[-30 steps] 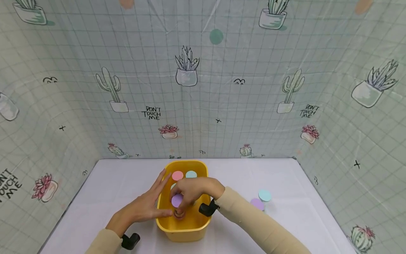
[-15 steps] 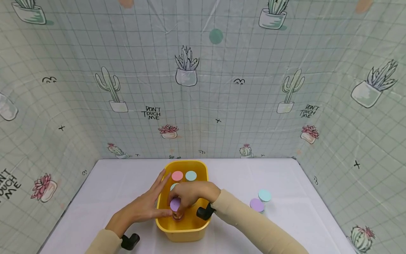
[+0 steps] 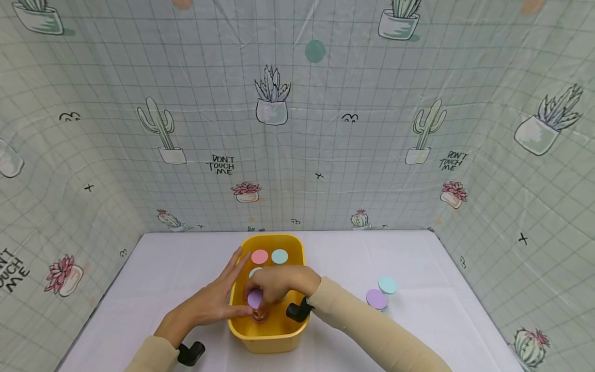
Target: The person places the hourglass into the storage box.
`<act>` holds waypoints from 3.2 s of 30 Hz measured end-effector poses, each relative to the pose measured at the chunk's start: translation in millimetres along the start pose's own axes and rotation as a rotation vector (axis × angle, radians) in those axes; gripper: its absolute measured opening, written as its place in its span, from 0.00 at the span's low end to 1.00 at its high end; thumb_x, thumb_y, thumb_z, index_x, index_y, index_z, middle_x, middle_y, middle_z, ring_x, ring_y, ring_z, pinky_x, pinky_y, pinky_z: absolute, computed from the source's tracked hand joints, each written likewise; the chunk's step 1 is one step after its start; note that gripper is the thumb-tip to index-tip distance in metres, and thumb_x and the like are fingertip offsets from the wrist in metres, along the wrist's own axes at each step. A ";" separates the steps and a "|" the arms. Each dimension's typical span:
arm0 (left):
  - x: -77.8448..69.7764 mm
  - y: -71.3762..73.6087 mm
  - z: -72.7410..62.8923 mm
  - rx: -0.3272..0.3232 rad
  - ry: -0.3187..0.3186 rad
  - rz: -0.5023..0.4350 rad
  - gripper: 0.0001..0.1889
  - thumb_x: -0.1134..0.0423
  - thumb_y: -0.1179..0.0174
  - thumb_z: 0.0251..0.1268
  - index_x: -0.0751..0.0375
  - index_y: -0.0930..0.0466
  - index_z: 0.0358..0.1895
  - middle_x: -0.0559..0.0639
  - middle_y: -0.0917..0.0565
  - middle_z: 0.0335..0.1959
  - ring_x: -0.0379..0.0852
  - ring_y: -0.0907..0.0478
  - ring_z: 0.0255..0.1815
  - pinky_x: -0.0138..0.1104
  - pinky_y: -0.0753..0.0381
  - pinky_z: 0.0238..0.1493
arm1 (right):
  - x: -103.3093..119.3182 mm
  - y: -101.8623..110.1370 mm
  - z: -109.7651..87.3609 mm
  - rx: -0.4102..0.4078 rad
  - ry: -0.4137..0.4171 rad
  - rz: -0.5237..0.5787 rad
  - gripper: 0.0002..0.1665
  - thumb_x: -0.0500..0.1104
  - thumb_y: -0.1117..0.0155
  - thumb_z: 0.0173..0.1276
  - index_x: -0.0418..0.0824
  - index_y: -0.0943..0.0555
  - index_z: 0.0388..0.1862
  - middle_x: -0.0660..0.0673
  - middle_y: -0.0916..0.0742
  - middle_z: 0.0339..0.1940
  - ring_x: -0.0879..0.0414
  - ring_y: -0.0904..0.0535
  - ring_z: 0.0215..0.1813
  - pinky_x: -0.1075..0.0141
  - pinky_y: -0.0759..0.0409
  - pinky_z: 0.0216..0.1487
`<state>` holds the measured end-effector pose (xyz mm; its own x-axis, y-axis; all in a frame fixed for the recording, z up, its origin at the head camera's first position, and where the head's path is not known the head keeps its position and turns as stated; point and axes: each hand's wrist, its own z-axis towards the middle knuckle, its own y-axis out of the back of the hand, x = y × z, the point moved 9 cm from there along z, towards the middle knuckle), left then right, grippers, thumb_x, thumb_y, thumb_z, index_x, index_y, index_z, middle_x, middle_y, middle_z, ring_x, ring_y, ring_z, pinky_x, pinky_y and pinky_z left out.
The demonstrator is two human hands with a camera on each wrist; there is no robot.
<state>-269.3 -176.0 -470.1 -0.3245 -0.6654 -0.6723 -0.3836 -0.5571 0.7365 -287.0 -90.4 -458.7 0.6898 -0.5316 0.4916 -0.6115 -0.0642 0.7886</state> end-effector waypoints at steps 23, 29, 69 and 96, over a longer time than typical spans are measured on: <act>2.7 -0.6 1.2 -0.007 0.036 0.011 0.59 0.35 0.34 0.62 0.37 0.69 0.85 0.39 0.76 0.86 0.73 0.40 0.78 0.72 0.27 0.60 | 8.4 16.1 -16.7 -0.055 0.030 0.017 0.23 0.50 0.26 0.68 0.46 0.15 0.60 0.58 0.13 0.51 0.67 0.22 0.47 0.76 0.23 0.55; 3.0 -1.4 1.5 0.001 0.031 -0.004 0.59 0.36 0.35 0.63 0.37 0.70 0.85 0.41 0.76 0.86 0.74 0.42 0.79 0.73 0.29 0.61 | 10.1 24.5 -30.1 -0.109 0.054 0.066 0.24 0.49 0.28 0.70 0.44 0.16 0.62 0.53 0.12 0.57 0.62 0.17 0.57 0.73 0.22 0.61; 2.3 -2.1 2.7 -0.041 0.018 -0.007 0.59 0.37 0.34 0.60 0.40 0.66 0.86 0.44 0.73 0.86 0.73 0.47 0.81 0.75 0.31 0.62 | -103.8 7.6 -267.4 -0.802 -0.224 0.301 0.21 0.51 0.34 0.75 0.48 0.19 0.63 0.48 0.14 0.62 0.52 0.15 0.61 0.62 0.14 0.56; 2.8 -0.3 2.8 -0.038 0.032 -0.014 0.59 0.36 0.34 0.60 0.38 0.67 0.85 0.44 0.74 0.86 0.73 0.48 0.82 0.75 0.32 0.62 | -172.2 -23.5 -302.2 -0.712 -0.278 0.365 0.39 0.48 0.34 0.75 0.37 0.36 0.78 0.28 0.28 0.75 0.27 0.24 0.67 0.45 0.16 0.58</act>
<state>-272.5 -176.3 -472.3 -0.2909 -0.6729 -0.6801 -0.3545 -0.5844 0.7299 -274.3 257.9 -450.2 0.3189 -0.6101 0.7253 -0.3232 0.6494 0.6884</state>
